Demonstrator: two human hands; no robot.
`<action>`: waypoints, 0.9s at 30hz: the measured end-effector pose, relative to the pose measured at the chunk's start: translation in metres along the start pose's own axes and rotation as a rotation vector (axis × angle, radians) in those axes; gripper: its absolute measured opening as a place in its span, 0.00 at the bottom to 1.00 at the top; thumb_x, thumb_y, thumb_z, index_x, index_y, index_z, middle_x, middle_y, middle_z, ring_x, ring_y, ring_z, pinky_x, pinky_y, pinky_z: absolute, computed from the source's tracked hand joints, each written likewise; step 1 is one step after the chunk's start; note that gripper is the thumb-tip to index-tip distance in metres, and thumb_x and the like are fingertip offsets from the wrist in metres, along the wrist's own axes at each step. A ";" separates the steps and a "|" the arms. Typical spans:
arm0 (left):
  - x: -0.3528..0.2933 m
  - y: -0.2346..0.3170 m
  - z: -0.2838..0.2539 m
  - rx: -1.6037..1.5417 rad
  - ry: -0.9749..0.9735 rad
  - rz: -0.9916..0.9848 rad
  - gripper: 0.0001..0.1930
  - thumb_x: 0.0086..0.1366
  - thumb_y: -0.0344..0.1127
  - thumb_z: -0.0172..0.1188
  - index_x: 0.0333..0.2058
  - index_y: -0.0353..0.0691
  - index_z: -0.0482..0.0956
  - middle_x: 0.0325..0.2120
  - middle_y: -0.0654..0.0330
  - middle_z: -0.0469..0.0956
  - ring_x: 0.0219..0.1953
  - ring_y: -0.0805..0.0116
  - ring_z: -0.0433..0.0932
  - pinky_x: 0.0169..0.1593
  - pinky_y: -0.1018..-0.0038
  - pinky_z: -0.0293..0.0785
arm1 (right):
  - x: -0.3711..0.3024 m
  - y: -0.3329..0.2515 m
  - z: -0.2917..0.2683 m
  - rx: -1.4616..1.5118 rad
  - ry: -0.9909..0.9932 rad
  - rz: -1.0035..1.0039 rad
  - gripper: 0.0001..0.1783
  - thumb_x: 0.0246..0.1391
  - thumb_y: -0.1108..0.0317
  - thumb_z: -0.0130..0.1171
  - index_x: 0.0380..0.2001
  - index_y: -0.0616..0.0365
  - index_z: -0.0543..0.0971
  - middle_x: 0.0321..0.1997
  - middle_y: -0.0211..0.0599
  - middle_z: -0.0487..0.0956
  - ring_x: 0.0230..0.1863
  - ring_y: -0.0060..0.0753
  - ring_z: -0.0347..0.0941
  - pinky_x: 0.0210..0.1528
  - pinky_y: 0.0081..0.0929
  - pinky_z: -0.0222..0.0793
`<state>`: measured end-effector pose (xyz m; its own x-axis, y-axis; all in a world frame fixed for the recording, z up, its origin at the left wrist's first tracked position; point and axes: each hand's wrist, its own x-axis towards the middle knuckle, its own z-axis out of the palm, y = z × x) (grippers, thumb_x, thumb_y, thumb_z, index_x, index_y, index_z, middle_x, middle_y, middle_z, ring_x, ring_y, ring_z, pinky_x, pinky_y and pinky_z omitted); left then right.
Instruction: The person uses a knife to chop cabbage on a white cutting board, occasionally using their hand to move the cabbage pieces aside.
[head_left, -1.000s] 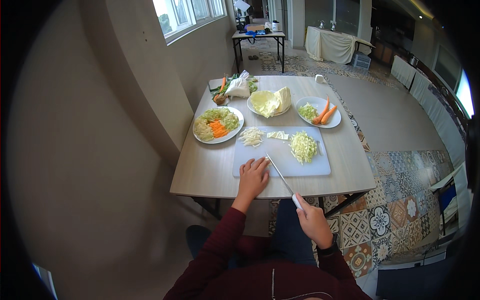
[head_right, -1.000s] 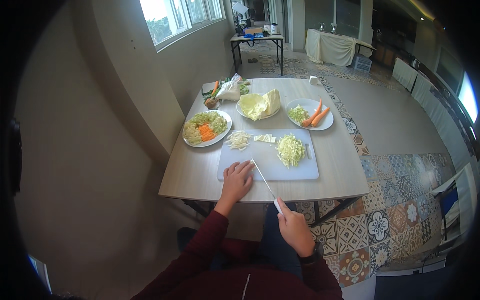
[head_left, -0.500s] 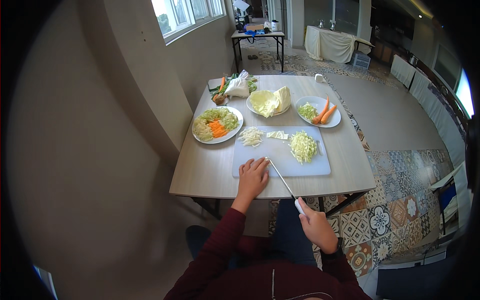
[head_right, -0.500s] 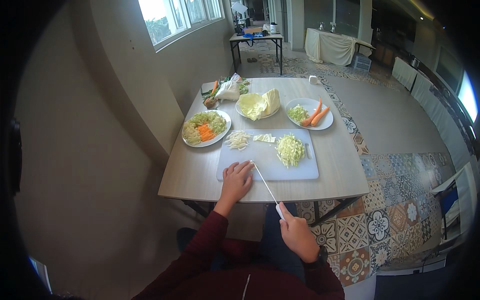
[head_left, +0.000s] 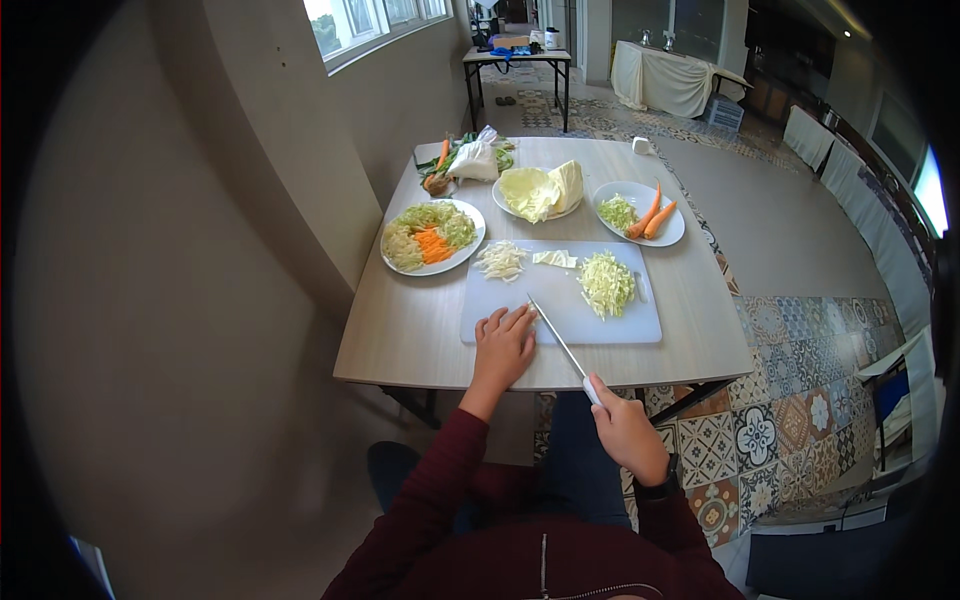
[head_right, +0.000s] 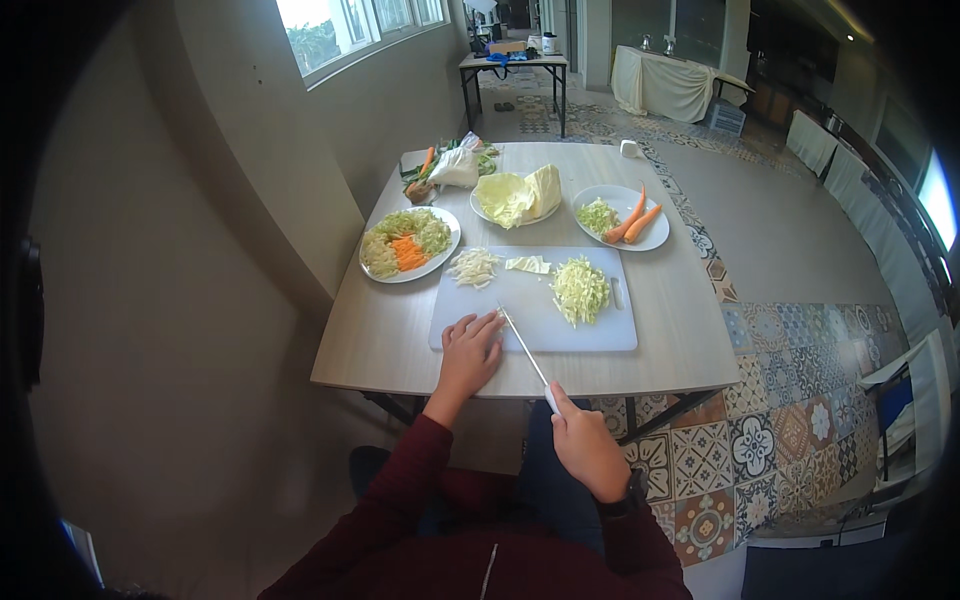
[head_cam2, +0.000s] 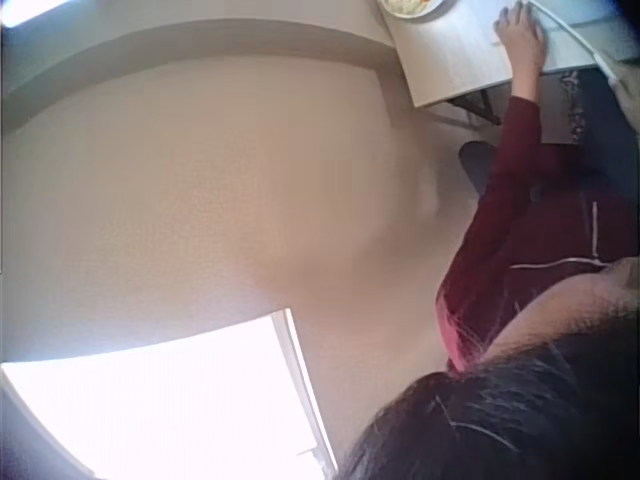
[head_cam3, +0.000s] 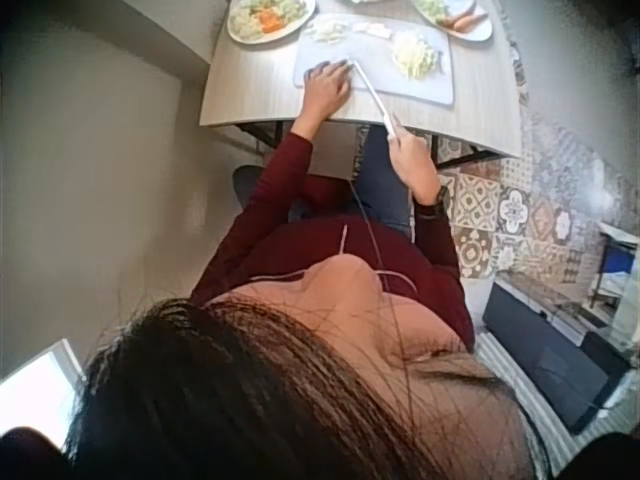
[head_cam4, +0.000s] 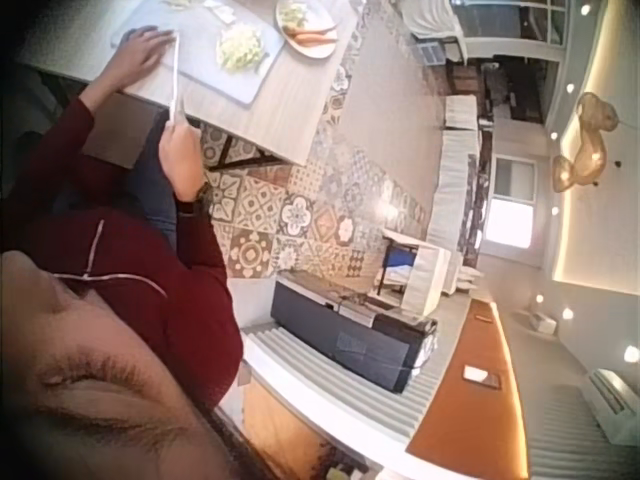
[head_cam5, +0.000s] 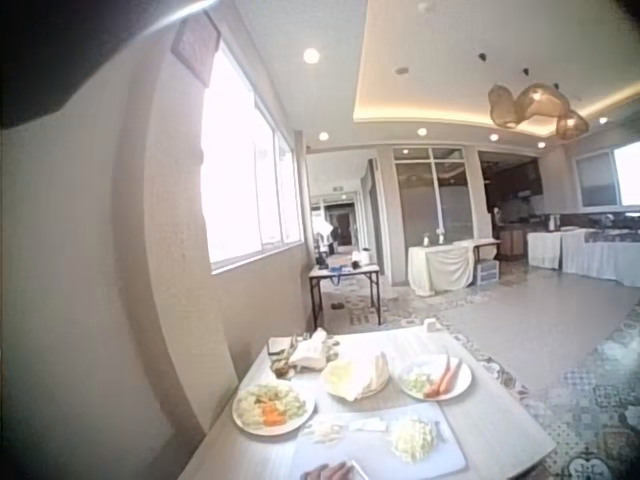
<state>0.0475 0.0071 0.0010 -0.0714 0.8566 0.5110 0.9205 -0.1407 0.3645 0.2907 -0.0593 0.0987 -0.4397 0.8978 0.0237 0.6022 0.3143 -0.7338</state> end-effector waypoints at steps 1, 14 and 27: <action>0.000 -0.001 0.001 0.000 -0.002 -0.001 0.20 0.64 0.39 0.58 0.55 0.49 0.77 0.58 0.65 0.75 0.60 0.56 0.68 0.64 0.53 0.57 | 0.002 0.003 0.003 0.010 0.022 -0.039 0.26 0.60 0.71 0.53 0.62 0.62 0.71 0.27 0.66 0.76 0.31 0.66 0.76 0.36 0.52 0.71; -0.001 -0.002 0.000 0.000 0.012 -0.010 0.20 0.63 0.40 0.58 0.54 0.49 0.78 0.57 0.64 0.76 0.59 0.58 0.70 0.61 0.57 0.59 | 0.022 0.015 0.027 0.006 0.080 -0.112 0.27 0.60 0.72 0.53 0.63 0.61 0.69 0.34 0.68 0.77 0.37 0.66 0.76 0.40 0.46 0.72; 0.001 -0.001 -0.002 -0.034 0.009 -0.013 0.20 0.63 0.39 0.58 0.55 0.48 0.77 0.57 0.63 0.76 0.60 0.57 0.70 0.62 0.57 0.58 | -0.014 0.018 0.013 0.024 0.069 -0.109 0.27 0.60 0.73 0.53 0.63 0.64 0.69 0.27 0.64 0.77 0.32 0.65 0.77 0.35 0.51 0.70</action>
<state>0.0460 0.0065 0.0029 -0.0864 0.8542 0.5128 0.9058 -0.1470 0.3975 0.2989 -0.0706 0.0763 -0.4540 0.8782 0.1504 0.5371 0.4045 -0.7403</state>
